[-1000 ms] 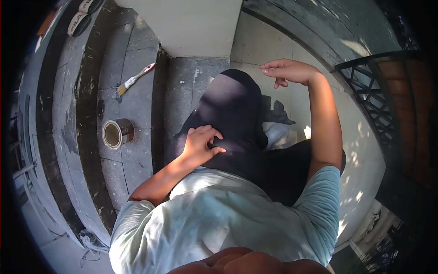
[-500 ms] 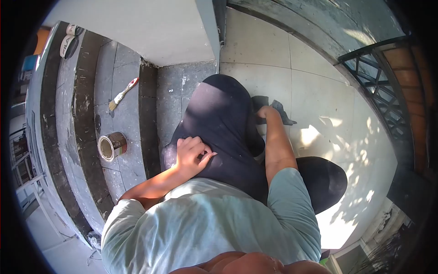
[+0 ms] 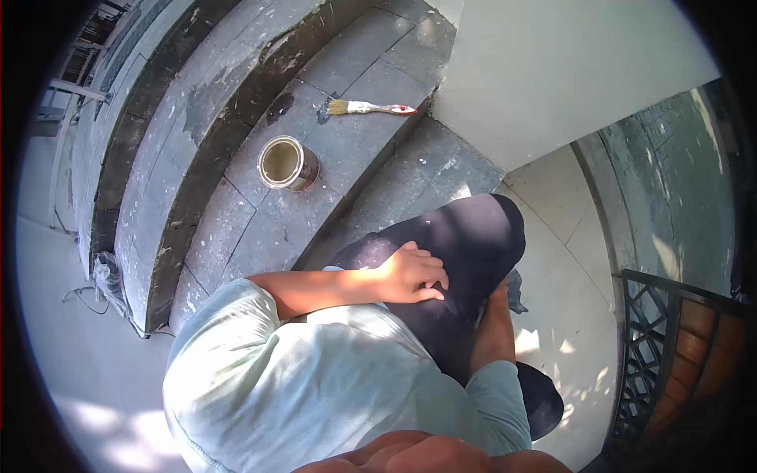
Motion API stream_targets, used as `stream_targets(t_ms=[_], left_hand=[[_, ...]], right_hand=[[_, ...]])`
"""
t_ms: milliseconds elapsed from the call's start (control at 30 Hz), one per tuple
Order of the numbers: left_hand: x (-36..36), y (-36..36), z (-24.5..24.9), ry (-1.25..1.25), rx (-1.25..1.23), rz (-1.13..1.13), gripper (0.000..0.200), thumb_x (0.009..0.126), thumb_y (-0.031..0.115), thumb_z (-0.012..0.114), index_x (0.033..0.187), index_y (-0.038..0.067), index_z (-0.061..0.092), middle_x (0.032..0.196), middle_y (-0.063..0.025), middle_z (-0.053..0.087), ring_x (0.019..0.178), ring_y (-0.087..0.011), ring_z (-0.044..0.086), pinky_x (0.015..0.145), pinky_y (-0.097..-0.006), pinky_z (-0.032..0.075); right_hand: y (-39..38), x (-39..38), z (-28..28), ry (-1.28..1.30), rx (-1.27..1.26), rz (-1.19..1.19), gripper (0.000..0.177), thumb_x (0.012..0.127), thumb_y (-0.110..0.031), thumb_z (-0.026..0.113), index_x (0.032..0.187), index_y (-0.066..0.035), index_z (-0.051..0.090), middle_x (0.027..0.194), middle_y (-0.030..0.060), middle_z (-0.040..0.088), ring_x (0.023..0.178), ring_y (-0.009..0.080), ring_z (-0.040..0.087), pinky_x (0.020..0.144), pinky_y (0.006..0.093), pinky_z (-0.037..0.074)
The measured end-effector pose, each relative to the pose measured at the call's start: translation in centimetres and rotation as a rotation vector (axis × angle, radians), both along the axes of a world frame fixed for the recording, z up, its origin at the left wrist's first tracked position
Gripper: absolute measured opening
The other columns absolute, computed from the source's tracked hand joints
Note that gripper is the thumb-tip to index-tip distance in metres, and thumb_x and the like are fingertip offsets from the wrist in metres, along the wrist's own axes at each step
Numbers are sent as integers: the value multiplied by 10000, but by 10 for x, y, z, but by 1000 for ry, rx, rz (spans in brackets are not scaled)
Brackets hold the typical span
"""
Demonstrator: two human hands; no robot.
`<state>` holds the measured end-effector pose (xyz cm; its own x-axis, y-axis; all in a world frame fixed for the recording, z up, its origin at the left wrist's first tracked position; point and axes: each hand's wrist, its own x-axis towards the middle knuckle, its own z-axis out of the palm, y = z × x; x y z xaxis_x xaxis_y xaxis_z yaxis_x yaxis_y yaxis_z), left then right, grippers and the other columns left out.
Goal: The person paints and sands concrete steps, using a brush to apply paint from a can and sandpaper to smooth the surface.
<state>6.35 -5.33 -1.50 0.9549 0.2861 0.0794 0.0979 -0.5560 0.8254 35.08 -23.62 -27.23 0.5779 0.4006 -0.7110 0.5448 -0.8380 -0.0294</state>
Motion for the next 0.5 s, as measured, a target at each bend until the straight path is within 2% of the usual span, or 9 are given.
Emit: stream_targets(t_ms=[33, 67, 100, 133, 167, 233, 300, 400, 500], left_hand=[[0, 8, 4, 30, -59, -19, 225, 883, 351, 811, 1033, 202, 735, 874, 50, 620, 843, -155, 641, 790, -351, 391], [5, 22, 3, -76, -58, 107, 318, 883, 335, 820, 1135, 168, 722, 970, 19, 661, 953, -174, 671, 860, -359, 435], [9, 44, 28, -185, 210, 330, 394, 842, 307, 847, 1178, 156, 706, 1077, -20, 666, 1037, -226, 656, 903, -392, 446], [14, 68, 35, -195, 351, 511, 510, 812, 327, 850, 1255, 152, 667, 1217, -53, 643, 1149, -289, 616, 933, -416, 439], [20, 93, 41, -168, 457, 668, 595, 814, 387, 820, 1324, 151, 624, 1366, -94, 585, 1242, -325, 557, 966, -477, 423], [32, 142, 38, 35, 739, 882, 685, 848, 468, 778, 1410, 130, 583, 1536, -125, 487, 1369, -329, 480, 1034, -530, 397], [39, 180, 11, 264, 845, 927, 790, 862, 509, 762, 1502, 112, 524, 1649, -133, 388, 1500, -343, 372, 1130, -585, 348], [41, 202, -11, 441, 741, 815, 819, 877, 490, 761, 1548, 108, 487, 1690, -130, 341, 1553, -374, 317, 1189, -607, 322], [37, 200, -44, 356, 709, 786, 751, 889, 387, 775, 1528, 94, 509, 1661, -141, 388, 1541, -400, 342, 1191, -630, 342]], right_hand=[[-2, 5, -7, -10, 30, -27, 593, 894, -349, 731, 1406, -76, 614, 1414, 212, 537, 1330, 365, 536, 1070, 500, 493], [-6, 12, -16, -23, 61, -52, 594, 884, -333, 737, 1398, -61, 617, 1374, 214, 564, 1298, 370, 561, 1060, 492, 501], [-14, 23, -24, -43, 103, -89, 595, 875, -318, 743, 1390, -46, 620, 1335, 216, 592, 1266, 376, 585, 1050, 484, 509], [-24, 35, -33, -70, 160, -141, 596, 866, -302, 749, 1381, -31, 623, 1296, 219, 619, 1233, 381, 610, 1040, 476, 517], [-35, 49, -43, -98, 228, -194, 597, 857, -286, 755, 1373, -16, 625, 1256, 221, 647, 1201, 387, 634, 1030, 468, 525], [-58, 74, -56, -153, 356, -275, 599, 838, -254, 767, 1356, 14, 631, 1178, 226, 702, 1137, 398, 683, 1010, 452, 541], [-72, 94, -59, -131, 363, -264, 601, 819, -222, 779, 1339, 44, 636, 1099, 231, 757, 1073, 410, 733, 990, 436, 557], [-65, 107, -37, 56, 153, -144, 451, 846, -168, 711, 1246, 41, 707, 1088, 244, 768, 1049, 374, 752, 952, 442, 575], [-48, 86, -9, 121, 187, -279, 403, 850, -166, 709, 1190, 47, 736, 1125, 238, 771, 1047, 356, 759, 936, 434, 580]])
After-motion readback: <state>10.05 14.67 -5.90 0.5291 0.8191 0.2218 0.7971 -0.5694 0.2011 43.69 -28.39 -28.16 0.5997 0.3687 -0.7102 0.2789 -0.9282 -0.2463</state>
